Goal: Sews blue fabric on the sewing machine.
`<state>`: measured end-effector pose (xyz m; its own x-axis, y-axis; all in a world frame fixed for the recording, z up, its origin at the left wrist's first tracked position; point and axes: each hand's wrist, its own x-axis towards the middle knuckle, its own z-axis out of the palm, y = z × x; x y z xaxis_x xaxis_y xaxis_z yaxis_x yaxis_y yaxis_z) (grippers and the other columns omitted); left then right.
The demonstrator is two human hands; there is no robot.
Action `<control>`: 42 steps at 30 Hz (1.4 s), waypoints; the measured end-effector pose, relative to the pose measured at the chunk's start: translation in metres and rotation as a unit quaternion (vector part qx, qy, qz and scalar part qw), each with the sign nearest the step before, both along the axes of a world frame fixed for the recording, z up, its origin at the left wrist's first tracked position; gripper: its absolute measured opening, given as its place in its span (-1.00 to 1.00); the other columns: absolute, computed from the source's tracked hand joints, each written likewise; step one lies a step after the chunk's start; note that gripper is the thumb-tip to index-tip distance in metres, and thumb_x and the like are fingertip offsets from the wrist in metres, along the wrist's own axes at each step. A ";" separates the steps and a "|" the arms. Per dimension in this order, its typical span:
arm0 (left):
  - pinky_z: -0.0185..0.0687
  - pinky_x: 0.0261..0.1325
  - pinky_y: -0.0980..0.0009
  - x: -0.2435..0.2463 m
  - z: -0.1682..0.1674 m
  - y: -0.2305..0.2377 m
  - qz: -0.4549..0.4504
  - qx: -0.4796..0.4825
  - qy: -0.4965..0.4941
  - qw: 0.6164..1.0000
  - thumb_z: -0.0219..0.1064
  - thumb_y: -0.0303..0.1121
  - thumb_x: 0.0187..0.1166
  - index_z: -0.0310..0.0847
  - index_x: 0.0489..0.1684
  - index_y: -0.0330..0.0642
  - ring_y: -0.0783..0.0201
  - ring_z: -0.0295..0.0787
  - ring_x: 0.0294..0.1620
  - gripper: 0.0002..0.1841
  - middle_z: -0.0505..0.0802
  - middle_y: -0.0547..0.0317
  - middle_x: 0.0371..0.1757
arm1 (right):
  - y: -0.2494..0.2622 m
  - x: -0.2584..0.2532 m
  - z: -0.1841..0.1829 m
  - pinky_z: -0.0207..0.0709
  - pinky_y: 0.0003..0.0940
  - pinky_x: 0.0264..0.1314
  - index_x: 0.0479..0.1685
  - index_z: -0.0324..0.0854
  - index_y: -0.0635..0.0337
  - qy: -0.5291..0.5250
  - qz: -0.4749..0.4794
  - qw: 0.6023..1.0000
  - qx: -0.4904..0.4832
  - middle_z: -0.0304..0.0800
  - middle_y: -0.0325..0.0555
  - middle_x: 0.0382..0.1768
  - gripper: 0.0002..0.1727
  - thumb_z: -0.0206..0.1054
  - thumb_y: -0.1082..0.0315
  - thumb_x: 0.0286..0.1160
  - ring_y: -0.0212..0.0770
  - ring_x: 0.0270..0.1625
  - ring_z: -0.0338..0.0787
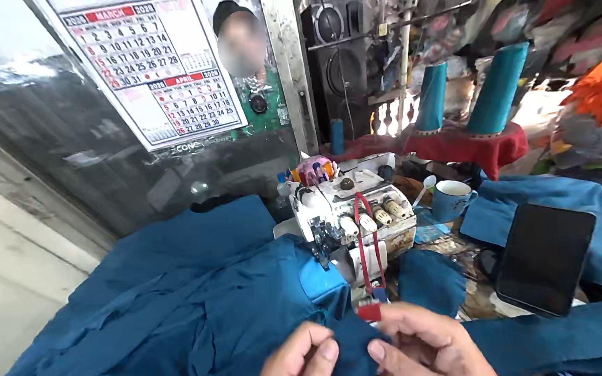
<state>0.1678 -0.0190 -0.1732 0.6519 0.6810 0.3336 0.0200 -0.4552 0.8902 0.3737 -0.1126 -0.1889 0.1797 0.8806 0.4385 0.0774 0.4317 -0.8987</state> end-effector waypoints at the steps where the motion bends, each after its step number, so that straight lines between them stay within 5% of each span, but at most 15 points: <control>1: 0.59 -0.29 0.53 0.006 0.016 0.015 0.003 0.037 0.014 0.999 0.16 -0.35 0.80 0.69 -0.08 -0.29 0.45 0.65 -0.34 -0.78 0.75 0.23 -0.31 | 0.013 0.003 0.006 0.87 -0.23 -0.34 0.35 0.66 0.26 0.008 -0.012 1.000 0.010 0.89 -0.07 -0.11 -0.64 0.39 0.47 0.60 -0.16 -0.27 0.89; 5: 0.71 -0.40 0.49 0.047 0.006 0.093 0.118 0.191 0.117 0.967 0.27 -0.06 0.71 0.76 -0.22 0.10 0.53 0.72 -0.46 -0.77 0.80 0.50 -0.45 | 0.073 0.011 -0.009 0.91 -0.19 -0.45 0.43 0.60 -0.08 0.041 -0.101 0.990 -0.084 0.94 -0.12 -0.17 -0.56 0.46 0.31 0.57 -0.07 -0.37 0.94; 8: 0.77 -0.20 0.39 0.042 -0.016 0.112 0.137 0.266 0.253 0.920 0.25 0.05 0.63 0.79 -0.24 0.14 0.55 0.77 -0.33 -0.71 0.83 0.52 -0.39 | 0.079 0.005 -0.025 0.83 -0.25 -0.62 0.40 0.56 0.00 0.046 -0.138 0.979 -0.143 0.91 -0.21 -0.32 -0.48 0.55 0.26 0.43 -0.17 -0.54 0.87; 11: 0.68 -0.34 0.41 0.029 -0.004 0.104 0.100 0.250 0.319 0.909 0.20 0.07 0.64 0.74 -0.23 0.15 0.53 0.70 -0.44 -0.70 0.76 0.52 -0.47 | 0.069 -0.004 -0.030 0.82 -0.25 -0.65 0.40 0.52 0.04 0.073 -0.117 0.980 -0.142 0.93 -0.21 -0.27 -0.47 0.56 0.31 0.45 -0.15 -0.53 0.88; 15: 0.66 -0.34 0.49 0.046 0.008 0.115 0.091 0.242 0.286 0.923 0.22 0.06 0.64 0.74 -0.32 0.18 0.58 0.68 -0.43 -0.71 0.74 0.55 -0.47 | 0.076 -0.002 -0.021 0.86 -0.23 -0.61 0.44 0.47 0.01 0.099 -0.131 0.978 -0.128 0.94 -0.17 -0.23 -0.45 0.54 0.35 0.45 -0.09 -0.51 0.90; 23: 0.54 -0.46 0.33 0.050 0.022 0.157 0.028 0.119 0.374 0.919 0.37 0.01 0.58 0.70 -0.45 0.05 0.38 0.57 -0.58 -0.70 0.66 0.35 -0.61 | 0.104 0.002 -0.013 0.84 -0.28 -0.61 0.30 0.51 0.01 0.075 -0.148 0.970 -0.176 0.92 -0.18 -0.34 -0.51 0.57 0.25 0.43 -0.15 -0.58 0.88; 30: 0.66 -0.34 0.38 0.044 0.000 0.142 0.106 0.212 0.336 0.912 0.24 0.10 0.61 0.72 -0.26 0.15 0.50 0.66 -0.45 -0.70 0.73 0.48 -0.48 | 0.103 0.001 -0.015 0.84 -0.30 -0.62 0.25 0.51 0.04 0.085 -0.148 0.969 -0.180 0.93 -0.17 -0.33 -0.54 0.58 0.25 0.42 -0.15 -0.57 0.88; 34: 0.64 -0.42 0.37 0.036 0.031 0.162 -0.019 0.153 0.351 0.924 0.33 0.04 0.62 0.72 -0.15 0.17 0.42 0.65 -0.54 -0.78 0.75 0.41 -0.50 | 0.104 -0.002 -0.016 0.82 -0.30 -0.63 0.23 0.51 0.10 0.104 -0.152 0.968 -0.169 0.94 -0.16 -0.35 -0.54 0.58 0.30 0.41 -0.15 -0.58 0.88; 38: 0.69 -0.35 0.38 0.029 0.045 0.176 -0.041 0.094 0.317 0.943 0.40 -0.08 0.60 0.62 0.13 0.17 0.35 0.74 -0.46 -0.75 0.85 0.32 -0.40 | 0.111 -0.005 -0.015 0.82 -0.30 -0.62 0.21 0.49 0.11 0.126 -0.150 0.964 -0.180 0.93 -0.15 -0.34 -0.55 0.58 0.30 0.40 -0.16 -0.56 0.89; 42: 0.58 -0.54 0.40 0.009 0.060 0.167 -0.010 -0.014 0.205 0.979 0.35 -0.17 0.60 0.58 0.26 0.14 0.23 0.71 -0.48 -0.70 0.83 0.11 -0.27 | 0.093 -0.013 -0.010 0.81 -0.28 -0.65 0.17 0.54 0.06 0.091 -0.104 0.975 -0.172 0.91 -0.19 -0.30 -0.63 0.53 0.29 0.47 -0.18 -0.55 0.87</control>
<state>0.1772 0.1476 -0.1129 0.7397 0.6726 0.0232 0.3693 -0.4345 0.8215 0.3610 -0.0197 -0.1991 0.4180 0.9059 0.0674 -0.0430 0.0939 -0.9947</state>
